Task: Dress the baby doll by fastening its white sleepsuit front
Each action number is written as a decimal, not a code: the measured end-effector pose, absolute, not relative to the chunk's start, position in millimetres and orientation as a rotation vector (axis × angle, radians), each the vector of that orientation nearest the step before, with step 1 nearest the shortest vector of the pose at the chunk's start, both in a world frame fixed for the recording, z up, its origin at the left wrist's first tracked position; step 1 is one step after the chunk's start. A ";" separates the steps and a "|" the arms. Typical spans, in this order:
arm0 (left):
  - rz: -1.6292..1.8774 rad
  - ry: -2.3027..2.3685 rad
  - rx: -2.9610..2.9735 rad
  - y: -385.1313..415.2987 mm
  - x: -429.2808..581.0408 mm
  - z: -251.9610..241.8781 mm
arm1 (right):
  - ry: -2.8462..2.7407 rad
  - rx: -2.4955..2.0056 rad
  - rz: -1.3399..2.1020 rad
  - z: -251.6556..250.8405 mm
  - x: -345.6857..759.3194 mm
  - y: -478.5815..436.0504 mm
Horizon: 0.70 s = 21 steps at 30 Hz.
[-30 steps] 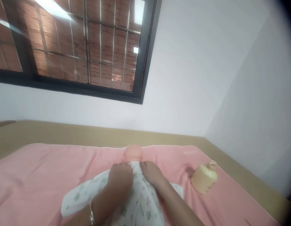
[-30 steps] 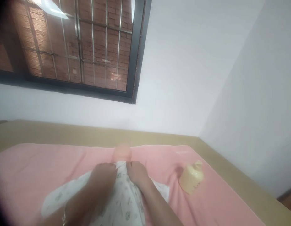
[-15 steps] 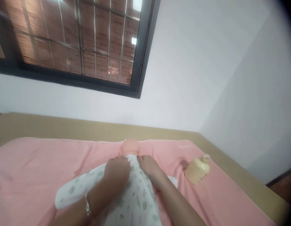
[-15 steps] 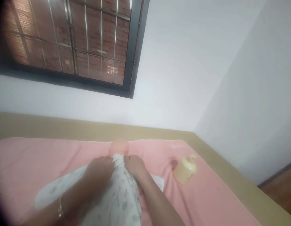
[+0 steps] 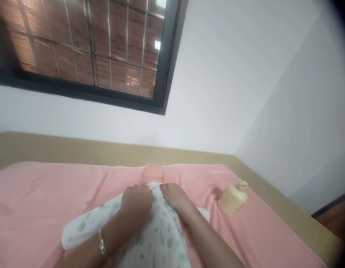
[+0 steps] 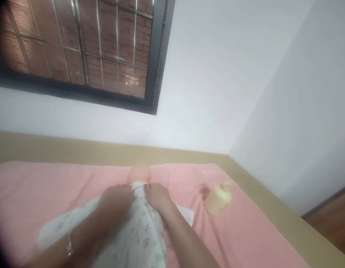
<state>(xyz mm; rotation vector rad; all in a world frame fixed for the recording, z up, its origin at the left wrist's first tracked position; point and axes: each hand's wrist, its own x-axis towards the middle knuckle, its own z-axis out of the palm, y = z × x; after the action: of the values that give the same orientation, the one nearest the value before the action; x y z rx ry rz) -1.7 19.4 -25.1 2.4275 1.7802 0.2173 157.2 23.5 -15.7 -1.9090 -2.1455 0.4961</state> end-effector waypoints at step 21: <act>0.248 1.720 2.262 35.0 -17.2 -24.5 | -2.128 -1.849 0.193 -27.8 142.3 16.2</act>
<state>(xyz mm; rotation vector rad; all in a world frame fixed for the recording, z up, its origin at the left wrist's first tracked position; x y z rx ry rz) -17.2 35.0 -24.5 2.2624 1.7202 0.2481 142.3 16.2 -27.8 -1.8485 -2.1276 0.1931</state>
